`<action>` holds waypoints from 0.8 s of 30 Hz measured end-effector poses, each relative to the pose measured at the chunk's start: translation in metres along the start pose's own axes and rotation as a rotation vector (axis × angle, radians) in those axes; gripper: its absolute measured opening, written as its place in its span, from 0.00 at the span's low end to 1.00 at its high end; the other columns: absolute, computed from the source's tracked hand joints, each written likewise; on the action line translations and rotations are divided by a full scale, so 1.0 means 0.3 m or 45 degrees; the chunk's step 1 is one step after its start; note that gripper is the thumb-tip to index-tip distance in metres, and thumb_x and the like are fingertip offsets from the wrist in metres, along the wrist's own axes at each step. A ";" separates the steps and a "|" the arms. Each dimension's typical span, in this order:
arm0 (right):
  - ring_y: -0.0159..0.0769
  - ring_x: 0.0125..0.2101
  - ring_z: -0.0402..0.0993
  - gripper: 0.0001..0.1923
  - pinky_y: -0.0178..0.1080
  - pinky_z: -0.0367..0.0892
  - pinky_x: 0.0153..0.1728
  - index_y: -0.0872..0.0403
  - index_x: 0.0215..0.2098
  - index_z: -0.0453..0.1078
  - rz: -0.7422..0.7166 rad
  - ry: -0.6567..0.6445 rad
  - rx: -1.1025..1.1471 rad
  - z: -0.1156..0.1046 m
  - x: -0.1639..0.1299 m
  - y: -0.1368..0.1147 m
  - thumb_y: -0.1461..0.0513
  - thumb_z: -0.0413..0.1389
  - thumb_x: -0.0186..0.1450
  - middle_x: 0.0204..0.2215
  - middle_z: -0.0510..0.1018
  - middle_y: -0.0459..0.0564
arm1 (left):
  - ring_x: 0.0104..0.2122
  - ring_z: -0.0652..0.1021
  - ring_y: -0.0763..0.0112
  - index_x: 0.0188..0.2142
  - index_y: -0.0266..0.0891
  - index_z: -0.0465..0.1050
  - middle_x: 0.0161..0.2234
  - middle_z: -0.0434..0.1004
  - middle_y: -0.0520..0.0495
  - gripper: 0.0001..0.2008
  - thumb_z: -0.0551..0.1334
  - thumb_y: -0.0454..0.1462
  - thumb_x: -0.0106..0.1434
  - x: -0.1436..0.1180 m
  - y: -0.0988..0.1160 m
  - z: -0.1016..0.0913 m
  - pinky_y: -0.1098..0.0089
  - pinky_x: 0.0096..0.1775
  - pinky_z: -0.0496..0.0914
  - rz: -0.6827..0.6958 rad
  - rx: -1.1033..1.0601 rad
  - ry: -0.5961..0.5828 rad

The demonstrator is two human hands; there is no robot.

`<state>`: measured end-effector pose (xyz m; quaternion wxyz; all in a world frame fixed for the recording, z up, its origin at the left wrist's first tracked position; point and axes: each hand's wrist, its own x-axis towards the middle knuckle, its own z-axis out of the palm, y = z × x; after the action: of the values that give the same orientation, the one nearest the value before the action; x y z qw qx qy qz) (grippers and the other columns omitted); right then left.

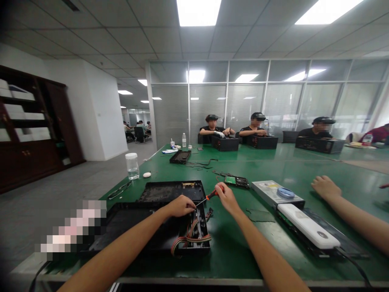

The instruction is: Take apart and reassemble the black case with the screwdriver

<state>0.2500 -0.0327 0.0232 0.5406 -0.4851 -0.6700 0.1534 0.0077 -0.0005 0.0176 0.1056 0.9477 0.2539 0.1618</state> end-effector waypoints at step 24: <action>0.30 0.22 0.61 0.14 0.33 0.58 0.25 0.54 0.31 0.61 -0.178 -0.029 -0.129 -0.016 -0.016 -0.036 0.53 0.43 0.63 0.21 0.65 0.43 | 0.33 0.75 0.74 0.37 0.38 0.75 0.33 0.77 0.49 0.10 0.57 0.34 0.57 0.002 0.000 -0.002 0.78 0.37 0.64 0.003 -0.036 -0.015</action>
<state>0.2486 -0.0434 0.0300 0.5172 -0.4620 -0.7152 0.0868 0.0078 -0.0001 0.0183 0.1204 0.9474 0.2497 0.1598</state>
